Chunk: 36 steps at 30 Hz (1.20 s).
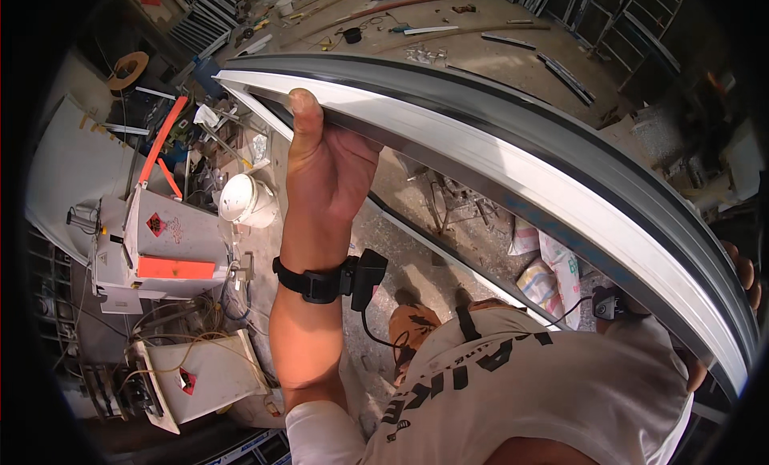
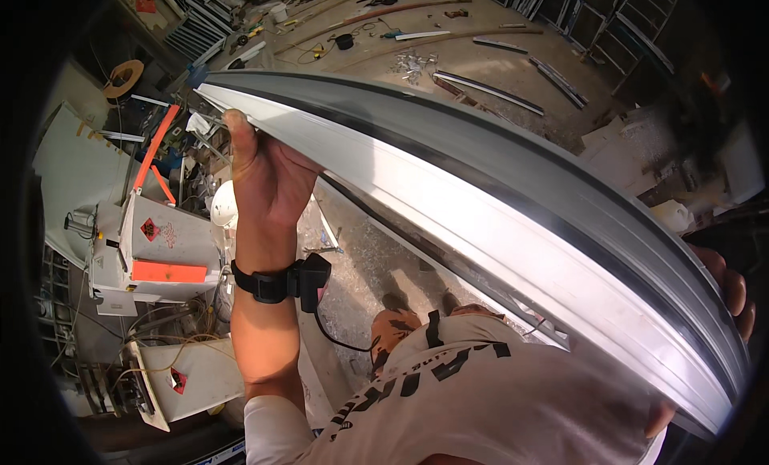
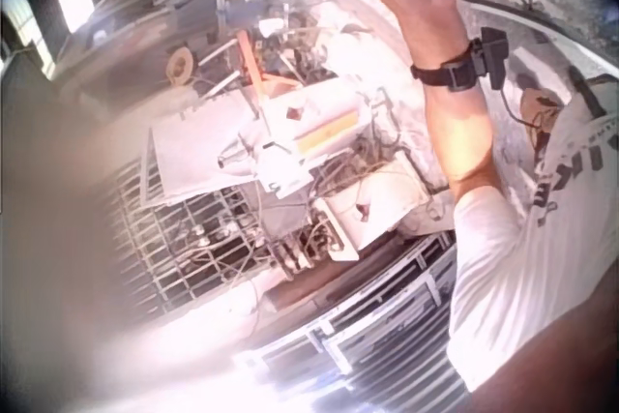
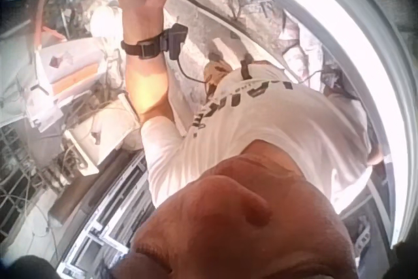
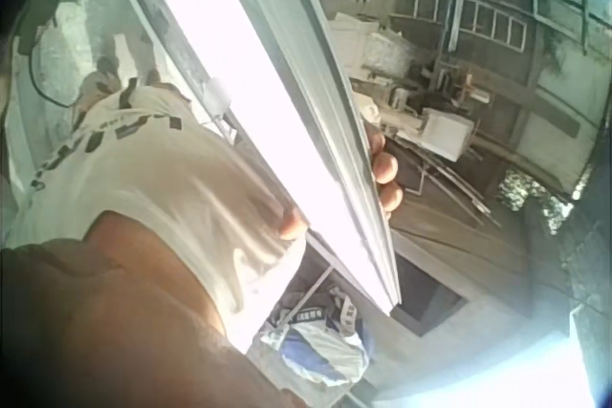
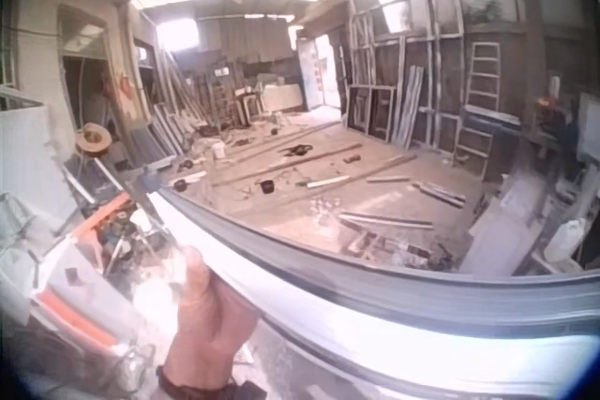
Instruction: Use a mallet to secure components of a metal window frame and move the finished frames.
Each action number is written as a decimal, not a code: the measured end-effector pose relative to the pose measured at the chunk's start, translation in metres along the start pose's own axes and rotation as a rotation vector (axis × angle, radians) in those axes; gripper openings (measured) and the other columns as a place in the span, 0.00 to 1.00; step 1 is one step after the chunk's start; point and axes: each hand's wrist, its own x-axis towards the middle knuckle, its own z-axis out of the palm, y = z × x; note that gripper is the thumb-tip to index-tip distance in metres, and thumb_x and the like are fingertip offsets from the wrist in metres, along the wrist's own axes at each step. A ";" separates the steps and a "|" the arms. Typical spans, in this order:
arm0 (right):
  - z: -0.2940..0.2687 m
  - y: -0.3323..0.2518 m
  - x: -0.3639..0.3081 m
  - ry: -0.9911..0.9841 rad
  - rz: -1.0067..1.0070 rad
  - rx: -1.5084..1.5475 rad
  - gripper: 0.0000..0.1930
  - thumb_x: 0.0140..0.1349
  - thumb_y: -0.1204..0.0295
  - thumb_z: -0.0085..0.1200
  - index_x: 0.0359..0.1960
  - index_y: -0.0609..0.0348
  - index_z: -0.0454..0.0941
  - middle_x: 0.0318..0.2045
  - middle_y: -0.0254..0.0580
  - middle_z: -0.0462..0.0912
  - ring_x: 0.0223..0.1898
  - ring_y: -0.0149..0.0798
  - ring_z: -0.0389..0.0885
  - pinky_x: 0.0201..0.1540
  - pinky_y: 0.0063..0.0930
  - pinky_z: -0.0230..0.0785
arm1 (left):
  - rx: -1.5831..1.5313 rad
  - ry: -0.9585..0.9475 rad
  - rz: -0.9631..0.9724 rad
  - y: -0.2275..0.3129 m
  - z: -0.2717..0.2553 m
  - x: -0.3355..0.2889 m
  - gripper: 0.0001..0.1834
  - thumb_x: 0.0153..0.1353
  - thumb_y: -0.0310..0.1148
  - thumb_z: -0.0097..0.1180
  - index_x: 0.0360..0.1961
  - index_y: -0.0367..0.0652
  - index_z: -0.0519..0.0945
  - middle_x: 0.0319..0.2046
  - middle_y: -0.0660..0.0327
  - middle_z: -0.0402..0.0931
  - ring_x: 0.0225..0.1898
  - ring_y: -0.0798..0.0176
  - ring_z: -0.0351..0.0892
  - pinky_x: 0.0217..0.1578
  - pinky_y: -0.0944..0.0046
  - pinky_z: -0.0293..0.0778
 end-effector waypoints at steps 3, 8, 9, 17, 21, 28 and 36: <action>0.092 0.093 0.032 -0.109 -0.005 -0.088 0.32 0.63 0.43 0.45 0.63 0.47 0.65 0.61 0.41 0.69 0.62 0.44 0.67 0.67 0.45 0.59 | -0.029 -0.072 0.027 0.037 -0.049 0.034 0.33 0.61 0.53 0.57 0.58 0.41 0.66 0.54 0.57 0.73 0.55 0.57 0.75 0.58 0.56 0.72; 0.160 0.188 0.039 -0.151 -0.013 -0.118 0.34 0.63 0.40 0.43 0.65 0.45 0.63 0.62 0.41 0.68 0.63 0.44 0.66 0.68 0.44 0.58 | -0.011 0.032 0.028 0.085 -0.106 0.081 0.28 0.61 0.53 0.58 0.54 0.44 0.69 0.46 0.63 0.75 0.46 0.65 0.75 0.43 0.65 0.72; 0.161 0.198 0.043 -0.153 -0.018 -0.141 0.34 0.63 0.40 0.43 0.65 0.45 0.63 0.62 0.41 0.68 0.64 0.44 0.65 0.68 0.44 0.58 | -0.014 0.015 0.019 0.093 -0.111 0.095 0.28 0.61 0.52 0.59 0.53 0.45 0.70 0.45 0.63 0.75 0.45 0.66 0.74 0.41 0.66 0.71; 0.224 0.297 0.030 -0.120 0.042 -0.270 0.34 0.62 0.40 0.44 0.65 0.44 0.62 0.63 0.40 0.67 0.64 0.45 0.65 0.69 0.44 0.57 | -0.050 -0.001 -0.026 0.140 -0.182 0.196 0.32 0.63 0.51 0.53 0.62 0.42 0.64 0.59 0.57 0.69 0.60 0.55 0.68 0.63 0.49 0.64; 0.236 0.360 0.022 -0.099 0.051 -0.288 0.34 0.62 0.40 0.44 0.65 0.44 0.63 0.63 0.40 0.67 0.64 0.45 0.64 0.69 0.44 0.57 | -0.013 -0.058 -0.088 0.144 -0.221 0.257 0.33 0.63 0.51 0.54 0.62 0.43 0.64 0.60 0.57 0.69 0.61 0.54 0.68 0.63 0.47 0.63; 0.247 0.503 0.004 -0.029 0.042 -0.229 0.34 0.62 0.41 0.46 0.65 0.45 0.63 0.63 0.41 0.66 0.64 0.45 0.64 0.69 0.45 0.56 | -0.008 -0.145 -0.184 0.131 -0.288 0.364 0.38 0.60 0.55 0.56 0.63 0.42 0.63 0.60 0.57 0.69 0.60 0.56 0.69 0.63 0.51 0.65; 0.280 0.666 0.013 -0.044 0.055 -0.133 0.34 0.61 0.43 0.48 0.65 0.45 0.63 0.64 0.41 0.66 0.64 0.46 0.64 0.69 0.46 0.56 | -0.085 -0.197 -0.194 0.133 -0.334 0.495 0.37 0.58 0.55 0.59 0.59 0.39 0.66 0.55 0.55 0.72 0.57 0.56 0.72 0.59 0.55 0.69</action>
